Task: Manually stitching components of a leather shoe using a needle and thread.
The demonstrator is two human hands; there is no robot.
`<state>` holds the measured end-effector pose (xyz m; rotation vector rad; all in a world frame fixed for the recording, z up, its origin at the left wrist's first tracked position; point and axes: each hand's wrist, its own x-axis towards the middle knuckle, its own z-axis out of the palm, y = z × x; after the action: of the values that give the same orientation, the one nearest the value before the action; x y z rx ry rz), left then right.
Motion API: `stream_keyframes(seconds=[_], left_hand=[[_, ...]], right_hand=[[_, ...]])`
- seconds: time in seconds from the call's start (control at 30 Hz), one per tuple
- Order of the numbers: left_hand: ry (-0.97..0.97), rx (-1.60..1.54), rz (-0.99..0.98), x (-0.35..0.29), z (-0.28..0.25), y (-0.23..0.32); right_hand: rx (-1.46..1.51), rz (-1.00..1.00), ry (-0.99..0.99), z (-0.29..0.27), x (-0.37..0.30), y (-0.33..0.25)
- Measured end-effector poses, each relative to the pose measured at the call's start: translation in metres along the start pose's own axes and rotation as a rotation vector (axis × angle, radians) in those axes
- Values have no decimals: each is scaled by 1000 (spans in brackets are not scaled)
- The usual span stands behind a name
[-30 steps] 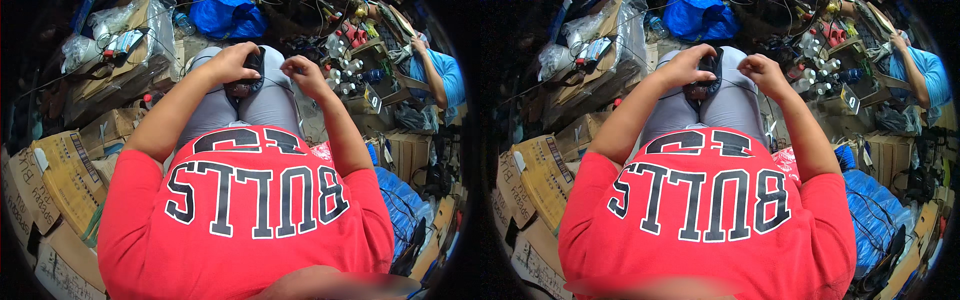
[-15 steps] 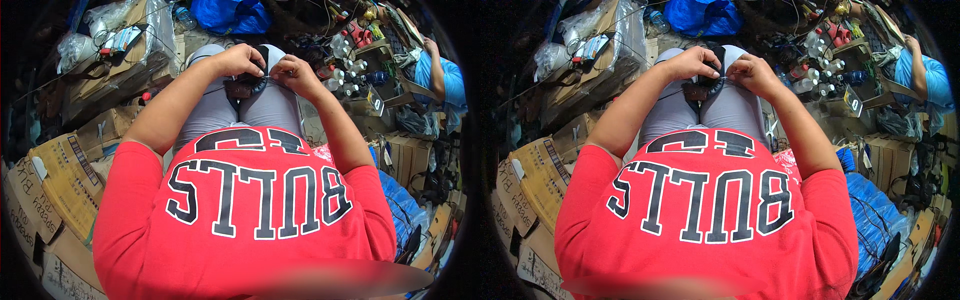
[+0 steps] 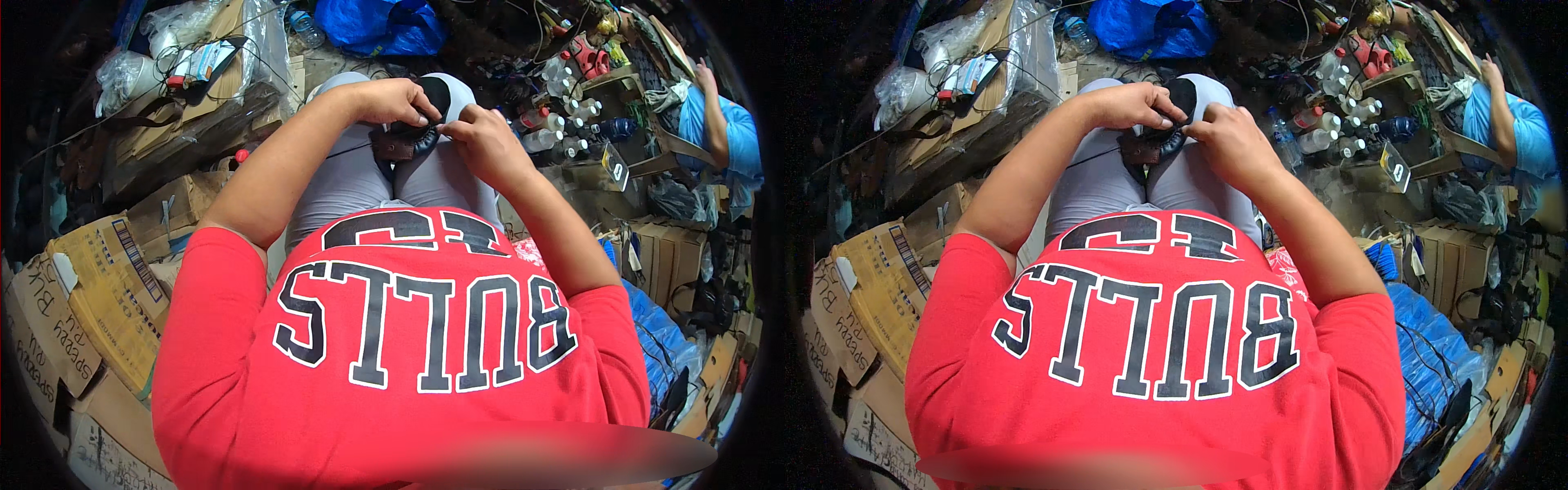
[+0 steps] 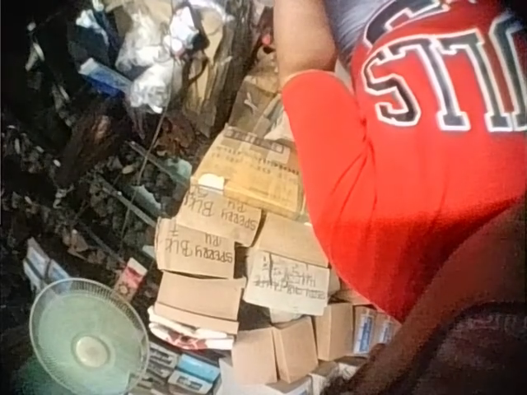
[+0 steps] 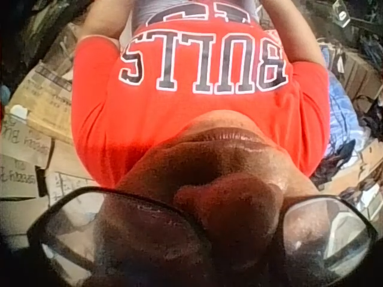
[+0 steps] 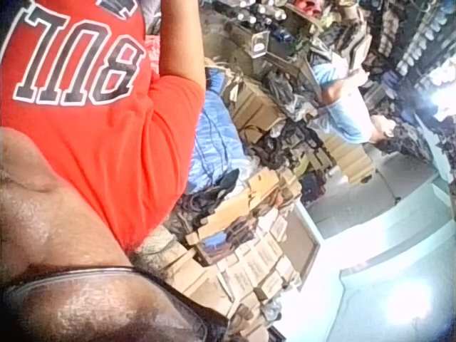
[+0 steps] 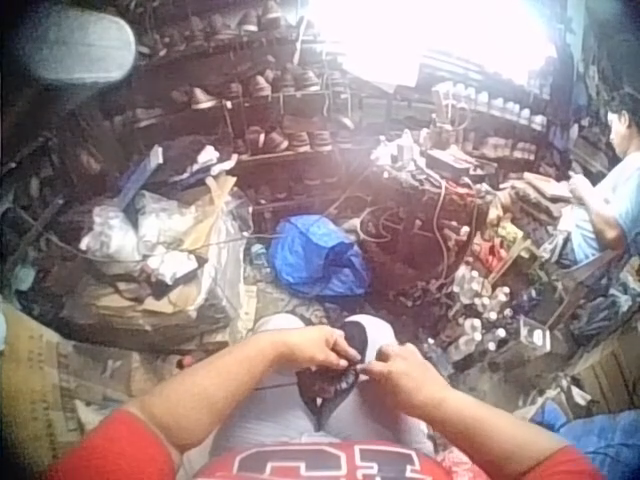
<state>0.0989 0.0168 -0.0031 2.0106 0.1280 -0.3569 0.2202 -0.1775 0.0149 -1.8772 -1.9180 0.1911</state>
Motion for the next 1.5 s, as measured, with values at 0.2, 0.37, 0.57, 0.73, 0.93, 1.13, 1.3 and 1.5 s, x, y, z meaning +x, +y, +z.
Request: stream_keyframes(seconds=[0.2, 0.37, 0.57, 0.73, 0.93, 1.13, 1.3, 1.5], left_hand=[[36, 254, -65, 13, -8, 17], [580, 417, 144, 8, 7, -1], [534, 183, -143, -76, 34, 10], [265, 67, -227, -148, 19, -5], [408, 123, -355, -147, -9, -5], [192, -230, -210, -135, 41, 3], [522, -261, -377, -162, -1, -26], [973, -1731, 191, -76, 4, 52]], right_hand=[[-224, -133, -160, -6, 29, -8], [141, 51, -121, 11, 23, 16], [989, 449, -174, -7, 6, 40], [378, 126, -186, 6, -2, 25], [956, 561, 502, 54, -5, 92], [2218, 795, 684, 34, 12, 62], [2421, 481, 244, 40, -3, 77], [2195, 464, 131, 37, -4, 74]])
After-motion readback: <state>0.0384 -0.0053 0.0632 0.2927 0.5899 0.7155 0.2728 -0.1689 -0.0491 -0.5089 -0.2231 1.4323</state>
